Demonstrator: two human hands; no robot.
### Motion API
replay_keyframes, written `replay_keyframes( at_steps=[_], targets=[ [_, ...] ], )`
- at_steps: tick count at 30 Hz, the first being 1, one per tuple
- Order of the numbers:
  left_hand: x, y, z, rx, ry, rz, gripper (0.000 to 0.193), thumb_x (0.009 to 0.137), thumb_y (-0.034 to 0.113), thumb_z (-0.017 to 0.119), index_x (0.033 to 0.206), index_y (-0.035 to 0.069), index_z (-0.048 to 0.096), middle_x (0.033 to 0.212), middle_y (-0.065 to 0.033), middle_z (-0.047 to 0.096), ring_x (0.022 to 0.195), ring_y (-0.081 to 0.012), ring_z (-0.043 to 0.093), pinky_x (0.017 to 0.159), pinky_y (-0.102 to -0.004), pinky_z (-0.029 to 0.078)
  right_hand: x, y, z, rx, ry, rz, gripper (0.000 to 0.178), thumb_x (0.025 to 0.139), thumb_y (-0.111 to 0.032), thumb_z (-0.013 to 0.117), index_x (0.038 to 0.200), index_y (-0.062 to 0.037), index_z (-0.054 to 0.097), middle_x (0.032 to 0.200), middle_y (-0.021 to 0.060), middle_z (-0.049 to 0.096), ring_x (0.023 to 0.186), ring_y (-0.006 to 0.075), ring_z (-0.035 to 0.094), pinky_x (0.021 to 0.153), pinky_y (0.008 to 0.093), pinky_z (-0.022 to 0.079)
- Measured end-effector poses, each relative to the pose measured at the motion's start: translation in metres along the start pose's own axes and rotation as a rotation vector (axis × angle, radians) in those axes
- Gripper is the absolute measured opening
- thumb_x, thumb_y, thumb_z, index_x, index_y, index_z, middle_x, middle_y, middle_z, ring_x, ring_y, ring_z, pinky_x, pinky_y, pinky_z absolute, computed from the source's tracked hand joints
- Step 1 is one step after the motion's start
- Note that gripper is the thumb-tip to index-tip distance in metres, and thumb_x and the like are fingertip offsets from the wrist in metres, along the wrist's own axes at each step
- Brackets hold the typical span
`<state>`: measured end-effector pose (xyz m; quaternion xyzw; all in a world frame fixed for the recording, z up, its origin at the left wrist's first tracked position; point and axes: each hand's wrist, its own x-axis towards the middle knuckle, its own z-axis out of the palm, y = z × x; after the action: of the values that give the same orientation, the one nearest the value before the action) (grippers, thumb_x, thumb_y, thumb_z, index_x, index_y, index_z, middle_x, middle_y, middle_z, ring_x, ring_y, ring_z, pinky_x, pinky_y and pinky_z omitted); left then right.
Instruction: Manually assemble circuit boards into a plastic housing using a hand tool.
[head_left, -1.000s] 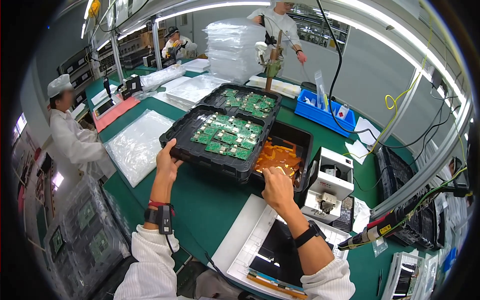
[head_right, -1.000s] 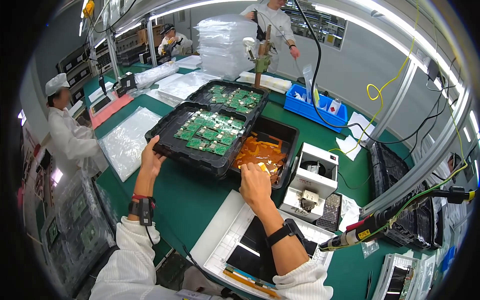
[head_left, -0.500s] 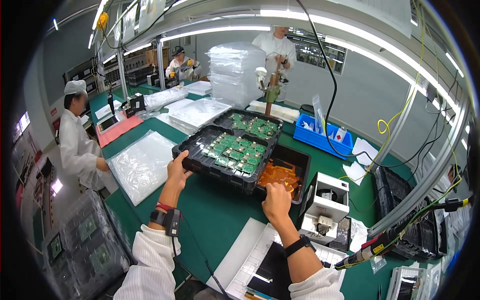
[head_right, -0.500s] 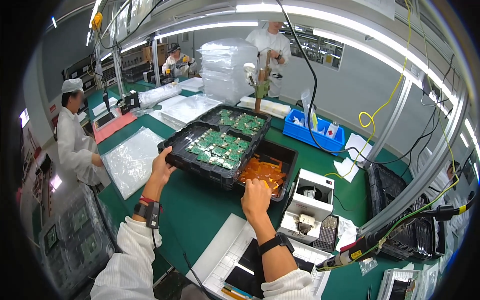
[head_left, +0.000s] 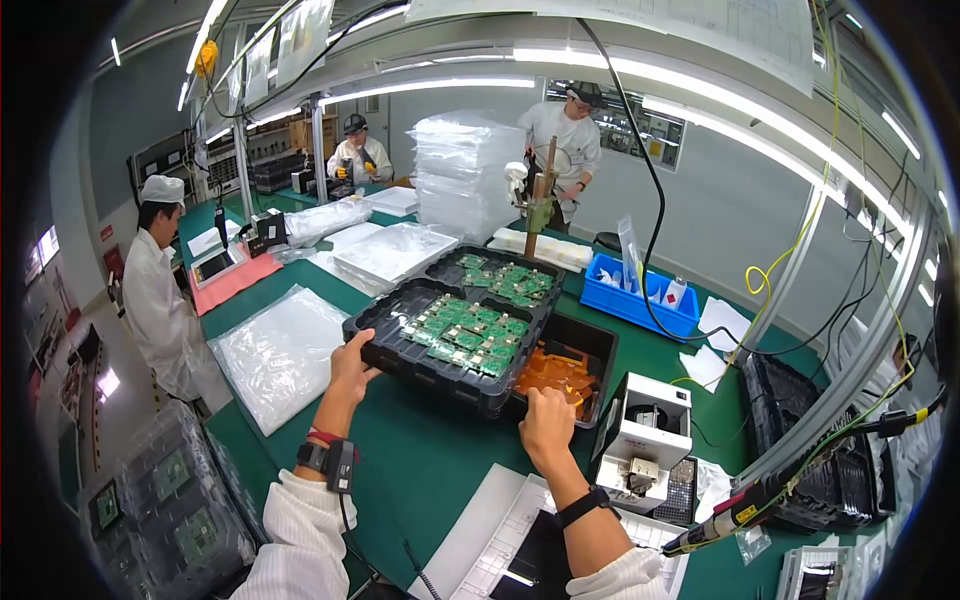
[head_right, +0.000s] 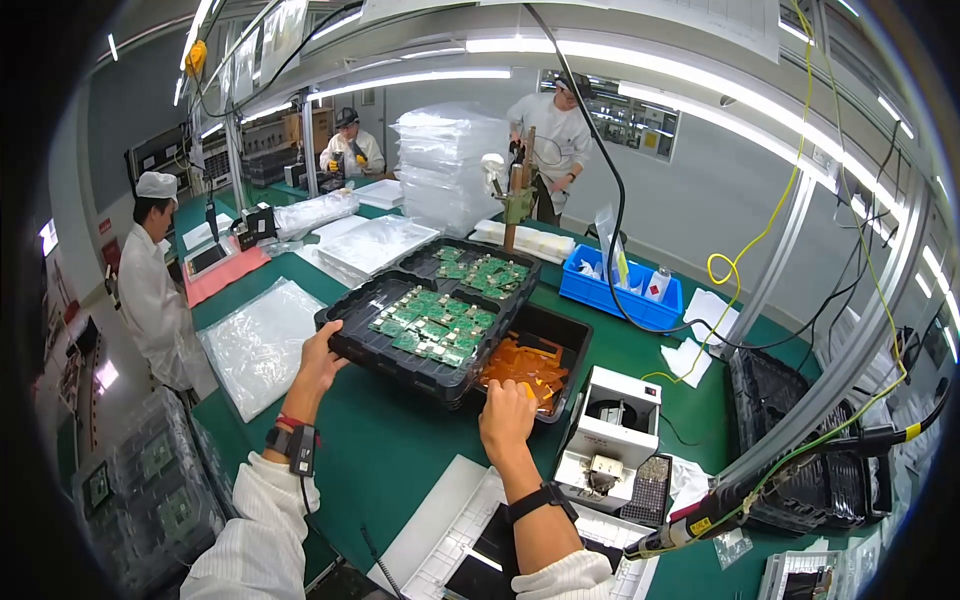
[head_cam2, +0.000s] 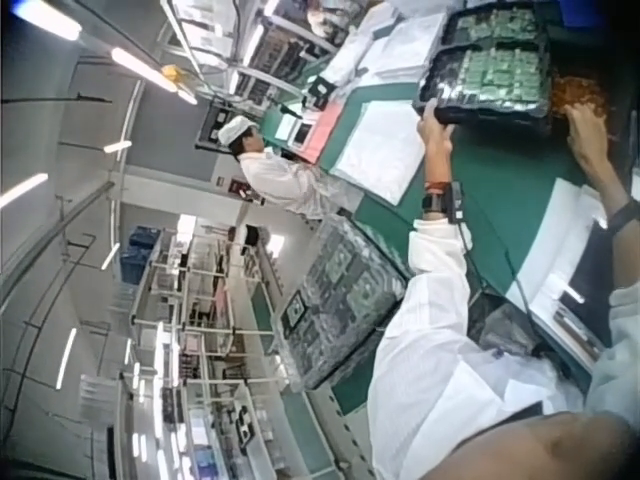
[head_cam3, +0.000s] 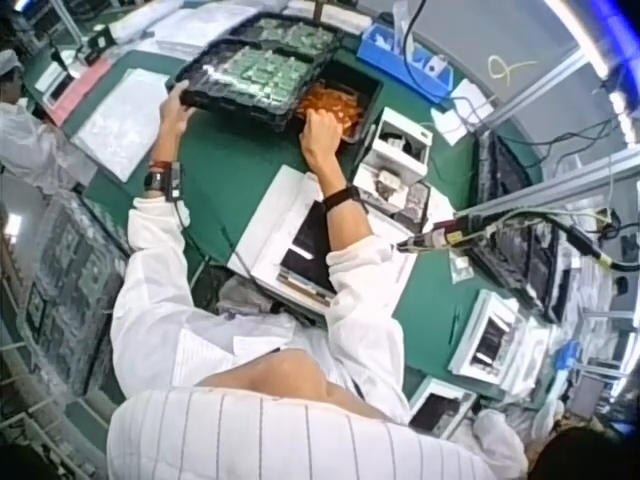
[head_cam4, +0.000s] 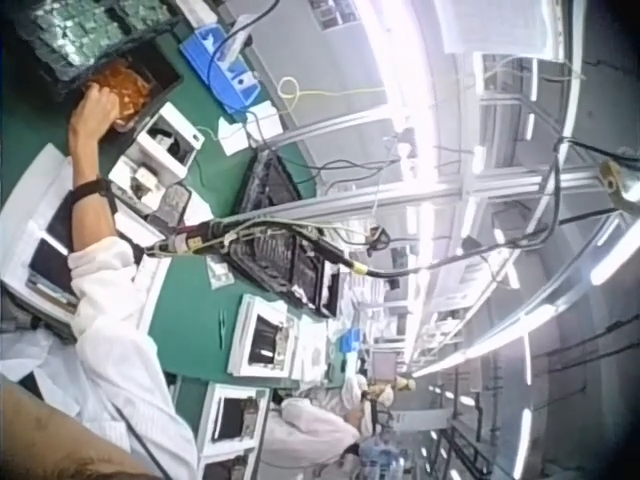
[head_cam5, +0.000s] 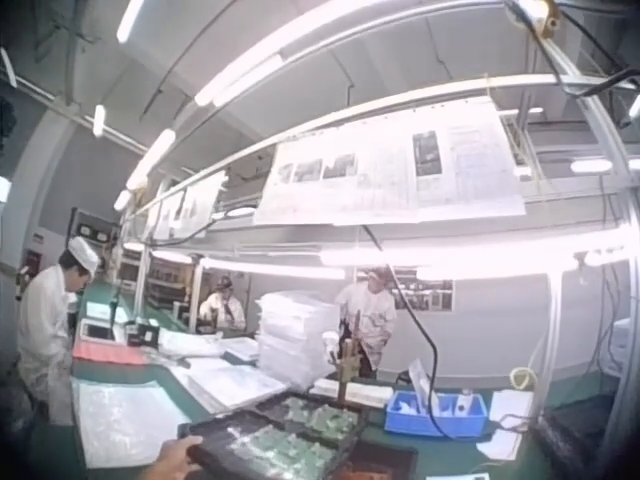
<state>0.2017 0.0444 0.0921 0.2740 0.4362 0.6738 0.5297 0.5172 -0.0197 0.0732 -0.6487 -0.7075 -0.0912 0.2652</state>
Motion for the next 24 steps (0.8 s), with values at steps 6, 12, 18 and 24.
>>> replay_keyframes(
  at_steps=[6,12,18,24],
  targets=[
    [-0.012,0.015,-0.031,0.071,0.034,0.021,0.05,0.082,0.034,0.07,0.116,0.0,0.057,0.111,-0.0128,0.063,0.1,-0.0244,0.062,0.084,-0.0374,0.052,0.0,0.003,0.003,0.073,0.033,-0.042,0.021,0.069,-0.001,0.068,0.089,-0.0029,0.067,0.089,0.0144,0.065,0.093,0.032,0.061,0.081,0.0445,0.047],
    [-0.015,0.008,-0.032,-0.01,0.0,0.002,0.052,0.084,0.034,0.072,0.121,0.002,0.056,0.113,-0.0107,0.064,0.101,-0.0254,0.062,0.087,-0.0439,0.049,-0.015,-0.008,-0.012,0.011,0.03,-0.06,0.039,0.067,0.002,0.069,0.103,-0.0046,0.057,0.104,0.0154,0.056,0.102,0.0319,0.053,0.09,0.0425,0.039],
    [-0.002,0.005,-0.03,-0.017,-0.051,-0.029,0.055,0.085,0.035,0.071,0.125,0.001,0.053,0.121,-0.0128,0.06,0.109,-0.0276,0.057,0.096,-0.045,0.044,-0.05,-0.045,-0.066,0.12,0.084,-0.13,0.054,0.071,0.001,0.067,0.122,-0.0009,0.05,0.113,0.0159,0.052,0.112,0.0329,0.049,0.095,0.043,0.035],
    [0.006,-0.006,-0.019,-0.032,-0.018,0.007,0.056,0.08,0.031,0.076,0.117,-0.004,0.051,0.105,-0.0131,0.063,0.094,-0.0271,0.063,0.089,-0.0515,0.049,-0.108,-0.071,-0.135,0.285,0.016,-0.195,0.052,0.074,-0.005,0.07,0.122,-0.0007,0.05,0.118,0.0177,0.05,0.114,0.0343,0.047,0.097,0.0439,0.032]
  ],
)
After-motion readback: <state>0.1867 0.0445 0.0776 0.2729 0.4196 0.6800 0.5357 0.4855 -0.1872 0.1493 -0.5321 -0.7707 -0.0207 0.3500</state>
